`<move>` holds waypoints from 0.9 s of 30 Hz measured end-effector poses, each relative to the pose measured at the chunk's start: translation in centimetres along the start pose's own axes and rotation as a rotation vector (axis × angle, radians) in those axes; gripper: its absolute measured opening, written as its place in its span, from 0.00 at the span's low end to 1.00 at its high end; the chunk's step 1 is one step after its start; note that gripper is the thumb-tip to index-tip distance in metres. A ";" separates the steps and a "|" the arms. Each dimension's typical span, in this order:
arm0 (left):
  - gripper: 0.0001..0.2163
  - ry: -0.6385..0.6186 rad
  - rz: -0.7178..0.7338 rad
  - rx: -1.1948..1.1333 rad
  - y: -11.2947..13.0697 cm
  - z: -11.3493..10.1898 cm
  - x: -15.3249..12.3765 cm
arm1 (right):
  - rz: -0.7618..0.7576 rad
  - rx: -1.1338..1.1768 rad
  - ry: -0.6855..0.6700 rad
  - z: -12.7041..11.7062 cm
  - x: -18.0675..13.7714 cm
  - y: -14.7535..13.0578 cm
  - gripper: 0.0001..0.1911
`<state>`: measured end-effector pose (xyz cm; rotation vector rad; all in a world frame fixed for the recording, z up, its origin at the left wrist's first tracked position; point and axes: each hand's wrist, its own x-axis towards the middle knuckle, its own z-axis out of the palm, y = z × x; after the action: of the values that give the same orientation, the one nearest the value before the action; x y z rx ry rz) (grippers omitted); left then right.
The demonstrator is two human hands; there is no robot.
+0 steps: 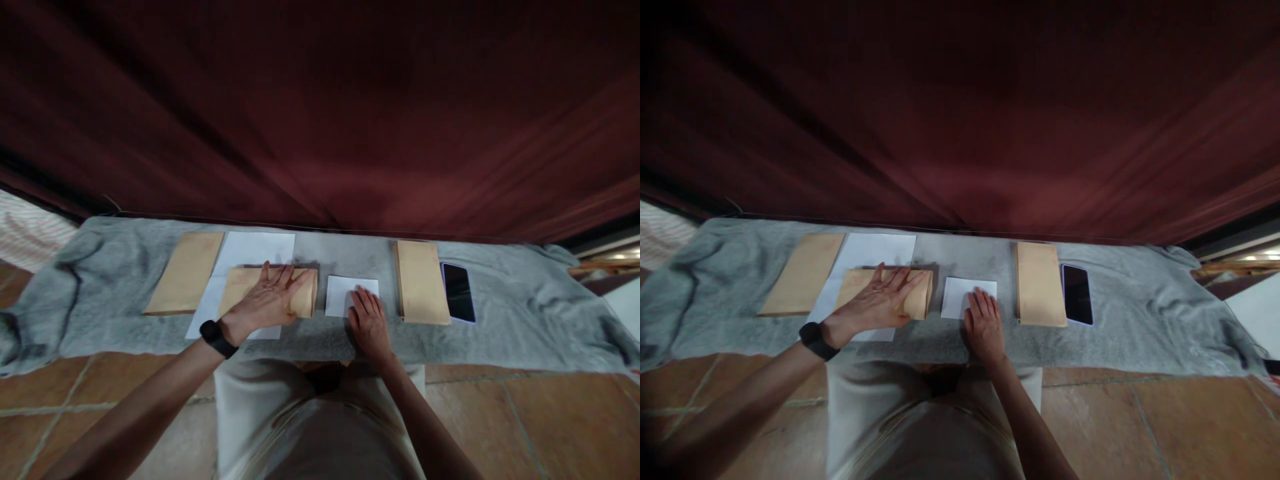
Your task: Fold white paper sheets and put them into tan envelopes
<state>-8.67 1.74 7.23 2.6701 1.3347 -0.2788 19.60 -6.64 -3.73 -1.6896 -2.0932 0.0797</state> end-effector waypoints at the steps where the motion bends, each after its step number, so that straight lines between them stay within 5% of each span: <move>1: 0.50 0.018 -0.007 0.003 -0.4 -0.1 -0.1 | 0.000 0.000 0.003 0.0 0.0 0.0 0.24; 11: 0.46 -0.068 -0.093 -0.070 -3.4 1.5 0.2 | -0.004 0.012 0.006 0.1 0.0 0.1 0.24; 18: 0.48 -0.012 -0.078 -0.102 -3.9 1.9 -0.1 | 0.002 0.000 -0.004 0.0 0.1 0.0 0.24; 22: 0.38 0.192 -0.058 -0.255 -0.3 2.8 0.0 | 0.009 0.000 -0.014 -0.1 0.1 -0.1 0.24; 27: 0.25 0.278 0.083 -0.407 9.2 5.8 1.4 | 0.015 -0.004 -0.045 -0.3 0.1 -0.1 0.26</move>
<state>-1.01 -3.86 1.66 2.4640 1.1860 0.3504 19.60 -6.61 -3.37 -1.7210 -2.1143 0.1193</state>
